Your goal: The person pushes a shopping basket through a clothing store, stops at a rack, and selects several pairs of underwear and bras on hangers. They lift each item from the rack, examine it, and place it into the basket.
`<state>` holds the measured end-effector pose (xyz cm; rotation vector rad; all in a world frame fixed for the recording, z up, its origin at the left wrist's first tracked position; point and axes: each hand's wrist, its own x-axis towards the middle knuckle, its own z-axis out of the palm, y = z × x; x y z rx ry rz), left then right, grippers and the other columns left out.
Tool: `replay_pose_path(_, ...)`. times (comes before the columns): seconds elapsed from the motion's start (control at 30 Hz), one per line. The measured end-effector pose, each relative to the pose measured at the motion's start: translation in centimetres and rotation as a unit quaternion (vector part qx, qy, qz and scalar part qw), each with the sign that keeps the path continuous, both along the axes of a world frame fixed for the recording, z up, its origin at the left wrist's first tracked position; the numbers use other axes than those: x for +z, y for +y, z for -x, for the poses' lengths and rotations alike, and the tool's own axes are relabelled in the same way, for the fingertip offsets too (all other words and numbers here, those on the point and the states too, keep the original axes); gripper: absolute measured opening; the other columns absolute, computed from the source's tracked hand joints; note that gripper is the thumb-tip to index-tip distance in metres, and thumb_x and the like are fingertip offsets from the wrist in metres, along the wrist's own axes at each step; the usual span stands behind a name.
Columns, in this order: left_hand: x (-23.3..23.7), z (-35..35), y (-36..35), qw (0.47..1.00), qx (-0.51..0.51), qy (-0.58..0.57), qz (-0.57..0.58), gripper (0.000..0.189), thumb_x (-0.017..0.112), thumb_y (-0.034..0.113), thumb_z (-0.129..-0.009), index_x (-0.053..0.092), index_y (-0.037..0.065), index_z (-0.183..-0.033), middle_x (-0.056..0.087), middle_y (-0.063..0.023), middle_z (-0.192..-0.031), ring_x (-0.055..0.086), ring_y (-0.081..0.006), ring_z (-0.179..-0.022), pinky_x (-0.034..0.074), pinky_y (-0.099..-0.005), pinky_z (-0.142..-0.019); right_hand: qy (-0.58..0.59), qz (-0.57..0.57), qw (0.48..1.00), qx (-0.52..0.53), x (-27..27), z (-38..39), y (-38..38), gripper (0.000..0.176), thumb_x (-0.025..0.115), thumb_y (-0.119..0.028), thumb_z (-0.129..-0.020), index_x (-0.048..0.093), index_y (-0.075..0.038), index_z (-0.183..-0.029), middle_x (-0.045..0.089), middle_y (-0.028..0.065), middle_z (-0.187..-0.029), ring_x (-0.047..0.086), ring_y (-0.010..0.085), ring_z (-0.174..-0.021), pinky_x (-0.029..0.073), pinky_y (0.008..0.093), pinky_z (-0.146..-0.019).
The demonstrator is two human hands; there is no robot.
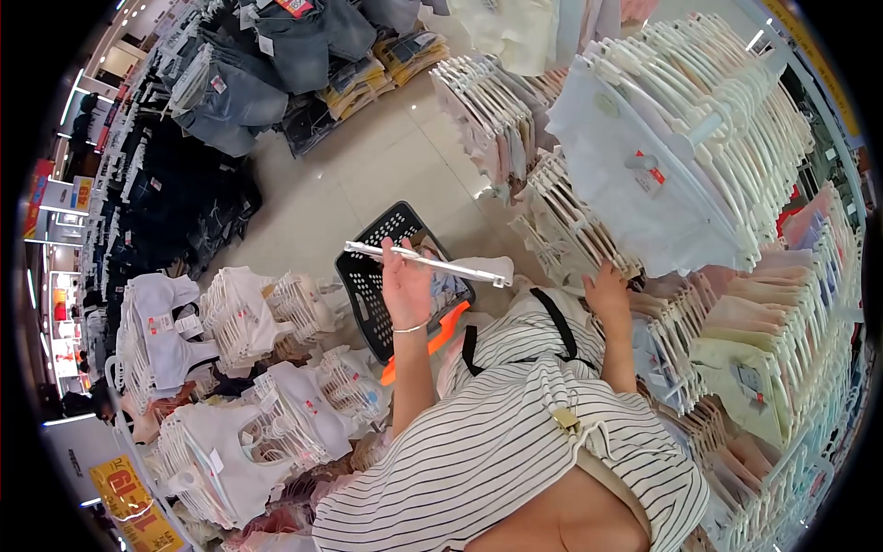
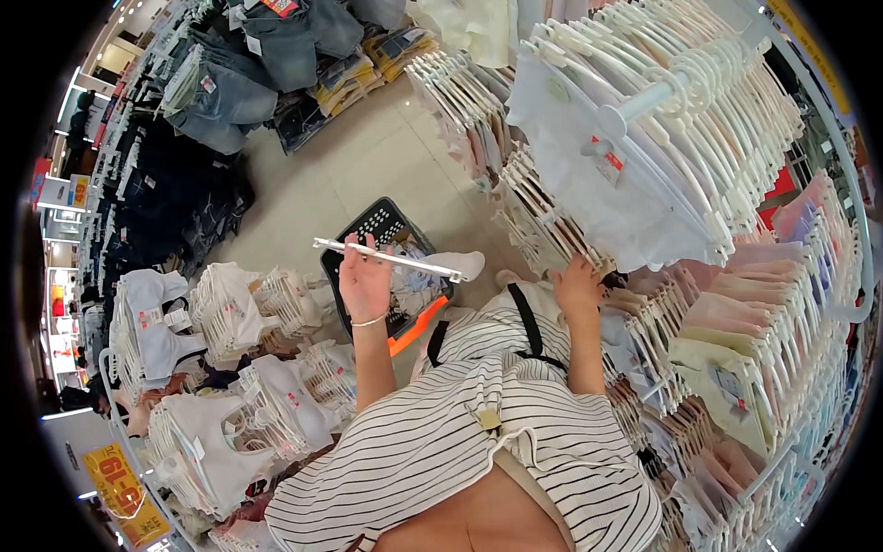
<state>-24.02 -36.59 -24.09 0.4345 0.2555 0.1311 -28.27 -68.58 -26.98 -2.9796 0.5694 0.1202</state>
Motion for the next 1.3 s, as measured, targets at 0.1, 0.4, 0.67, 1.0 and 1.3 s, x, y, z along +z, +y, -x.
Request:
replay_pose_path(0.1, 0.8, 0.2, -1.4, 1.000, -0.022, -0.008, -0.022, 0.057, 0.047, 0.013, -0.083, 0.025, 0.017, -0.136, 0.040, -0.0029, -0.120, 0.037, -0.0136, -0.115, 0.032, -0.0387, -0.096, -0.092, -0.090, 0.981, 0.143, 5.8, -0.7, 2.8, 0.043, 0.054, -0.029, -0.083, 0.045, -0.001, -0.114, 0.050, 0.0186, -0.114, 0.049, 0.0352, -0.103, 0.040, 0.0428, -0.084)
replay_pose_path(0.4, 4.8, 0.6, -5.3, 0.961, -0.175, -0.064, -0.204, 0.057, 0.041, 0.012, -0.089, 0.013, 0.005, -0.138, 0.015, -0.0082, -0.143, 0.023, -0.0188, -0.128, 0.022, -0.0385, -0.105, 0.005, -0.416, 0.867, 0.274, 8.0, -2.4, 9.4, 0.022, 0.051, -0.014, -0.086, 0.055, -0.003, -0.105, 0.060, 0.0077, -0.073, 0.058, 0.0171, -0.069, 0.045, 0.0315, -0.060)
replay_pose_path(0.67, 0.3, -2.8, 1.3, 0.936, 0.022, 0.001, -0.352, 0.038, 0.043, 0.031, -0.092, 0.048, 0.000, -0.112, 0.052, -0.0128, -0.116, 0.053, -0.0222, -0.102, 0.038, -0.0342, -0.089, -0.004, -0.735, 0.671, 0.096, 8.3, -2.5, 4.2, 0.021, 0.054, -0.019, -0.086, 0.060, -0.001, -0.095, 0.056, -0.0031, -0.071, 0.047, 0.0023, -0.062, 0.037, 0.0182, -0.055)
replay_pose_path(1.0, -8.2, -4.3, -4.3, 0.934, -0.358, 0.003, -0.002, 0.090, 0.022, 0.077, -0.073, 0.021, 0.014, -0.137, 0.038, -0.0147, -0.132, 0.051, -0.0258, -0.100, 0.038, -0.0391, -0.085, -0.020, -0.882, 0.464, 0.079, 6.7, -2.3, 5.3, 0.030, 0.053, -0.020, -0.084, 0.057, 0.002, -0.105, 0.062, 0.0062, -0.089, 0.057, 0.0096, -0.076, 0.044, 0.0217, -0.064)
replay_pose_path(1.3, -11.9, -4.9, -5.8, 0.915, -0.344, 0.045, -0.208, 0.056, 0.037, 0.054, -0.087, 0.040, 0.011, -0.122, 0.054, -0.0036, -0.108, 0.055, -0.0102, -0.081, 0.042, -0.0202, -0.054, 0.088, -0.792, 0.603, 0.033, 4.6, -0.8, 3.6, 0.020, 0.056, -0.022, -0.086, 0.058, -0.002, -0.090, 0.058, -0.0030, -0.077, 0.049, 0.0022, -0.066, 0.039, 0.0176, -0.059)
